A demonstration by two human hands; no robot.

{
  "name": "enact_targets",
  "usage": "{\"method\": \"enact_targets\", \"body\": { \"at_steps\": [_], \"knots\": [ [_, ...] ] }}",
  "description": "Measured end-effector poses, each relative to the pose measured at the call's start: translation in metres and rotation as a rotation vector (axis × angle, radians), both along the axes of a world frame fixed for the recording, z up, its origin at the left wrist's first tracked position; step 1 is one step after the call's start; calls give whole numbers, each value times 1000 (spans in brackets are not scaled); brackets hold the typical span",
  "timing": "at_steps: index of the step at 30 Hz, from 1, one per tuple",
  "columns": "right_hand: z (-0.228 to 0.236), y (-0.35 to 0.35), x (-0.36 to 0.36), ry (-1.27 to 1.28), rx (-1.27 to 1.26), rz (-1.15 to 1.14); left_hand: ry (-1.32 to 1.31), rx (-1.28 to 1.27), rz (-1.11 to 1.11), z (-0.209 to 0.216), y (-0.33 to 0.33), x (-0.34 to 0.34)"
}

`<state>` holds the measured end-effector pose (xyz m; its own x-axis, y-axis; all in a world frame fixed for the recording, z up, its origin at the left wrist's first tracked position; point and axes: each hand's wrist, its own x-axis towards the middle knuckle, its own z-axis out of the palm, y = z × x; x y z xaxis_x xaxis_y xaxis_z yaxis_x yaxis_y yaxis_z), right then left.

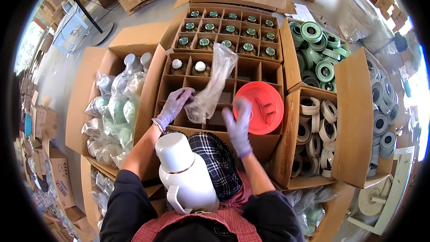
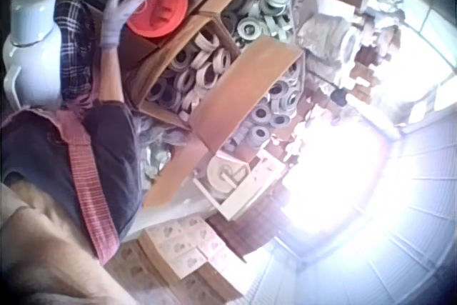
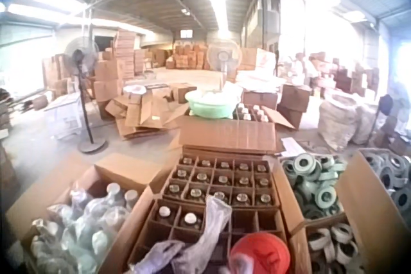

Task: The person assembles vacuum flasks by placing metal liners inside plastic outer shells, securing internal components, and placing the assembled units into cardboard dividers within a large shipping box.

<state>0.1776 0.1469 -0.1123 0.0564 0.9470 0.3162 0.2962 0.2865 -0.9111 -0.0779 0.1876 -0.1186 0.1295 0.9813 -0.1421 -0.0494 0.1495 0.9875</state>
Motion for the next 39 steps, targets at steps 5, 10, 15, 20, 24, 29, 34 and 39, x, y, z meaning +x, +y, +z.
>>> {"method": "enact_targets", "body": {
  "at_steps": [5,10,15,20,24,29,34,39],
  "knots": [
    [-74,-11,-25,-408,-107,166,162,60,-224,-32,-8,-2],
    [-66,40,-73,-767,-152,77,142,-83,-24,-19,-7,-4],
    [-71,42,-52,-569,-145,166,-527,-66,356,8,-47,-43],
    [62,-57,-11,-12,57,115,455,740,153,107,-150,-49],
    [72,-135,21,-406,355,164,129,-119,-985,197,-200,-25],
    [32,-202,50,-529,491,420,354,-471,-1230,147,-266,-1],
    [18,-268,103,-648,434,906,653,-432,-877,166,-273,-16],
    [35,-263,95,-693,393,981,992,-135,-377,210,-259,28]
  ]
}}
